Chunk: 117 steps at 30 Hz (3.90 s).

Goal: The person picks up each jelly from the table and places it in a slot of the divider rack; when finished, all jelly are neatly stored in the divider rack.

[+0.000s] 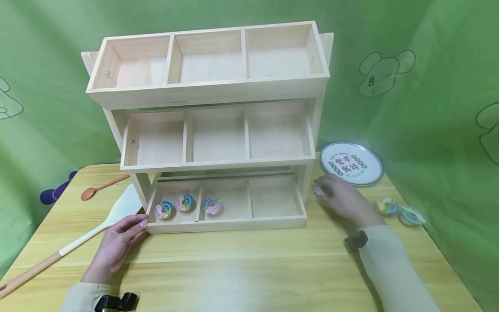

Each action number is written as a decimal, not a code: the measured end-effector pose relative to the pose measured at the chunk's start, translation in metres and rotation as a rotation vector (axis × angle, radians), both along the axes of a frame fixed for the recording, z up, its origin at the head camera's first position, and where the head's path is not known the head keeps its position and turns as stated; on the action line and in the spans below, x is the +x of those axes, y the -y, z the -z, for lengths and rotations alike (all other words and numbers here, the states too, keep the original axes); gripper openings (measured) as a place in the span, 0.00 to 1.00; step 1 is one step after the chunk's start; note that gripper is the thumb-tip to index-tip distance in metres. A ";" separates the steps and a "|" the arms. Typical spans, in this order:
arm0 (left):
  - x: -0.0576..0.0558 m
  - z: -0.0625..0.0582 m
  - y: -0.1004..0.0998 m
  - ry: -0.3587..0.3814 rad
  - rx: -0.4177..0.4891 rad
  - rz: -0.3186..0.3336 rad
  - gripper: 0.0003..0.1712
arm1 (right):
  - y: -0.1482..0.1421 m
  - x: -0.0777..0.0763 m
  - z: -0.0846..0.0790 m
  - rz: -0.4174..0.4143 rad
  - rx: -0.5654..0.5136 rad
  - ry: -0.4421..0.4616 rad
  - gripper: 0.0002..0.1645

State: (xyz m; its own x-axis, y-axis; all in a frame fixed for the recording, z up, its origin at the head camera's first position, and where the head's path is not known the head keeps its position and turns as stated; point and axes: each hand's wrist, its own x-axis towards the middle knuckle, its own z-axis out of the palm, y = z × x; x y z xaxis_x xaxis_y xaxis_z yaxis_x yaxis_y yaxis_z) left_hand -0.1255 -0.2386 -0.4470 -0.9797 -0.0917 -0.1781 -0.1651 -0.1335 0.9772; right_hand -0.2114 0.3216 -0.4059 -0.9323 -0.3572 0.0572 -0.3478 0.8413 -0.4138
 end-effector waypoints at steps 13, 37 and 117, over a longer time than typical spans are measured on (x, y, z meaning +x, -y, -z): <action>0.000 -0.001 -0.001 0.014 -0.002 -0.008 0.13 | -0.001 0.007 -0.008 0.040 0.012 0.007 0.25; 0.000 -0.002 0.001 0.004 -0.011 -0.004 0.11 | 0.015 0.047 -0.046 0.050 0.064 -0.032 0.24; -0.002 -0.002 0.001 0.040 -0.038 0.008 0.13 | 0.193 0.015 -0.025 -0.409 -0.071 -0.007 0.25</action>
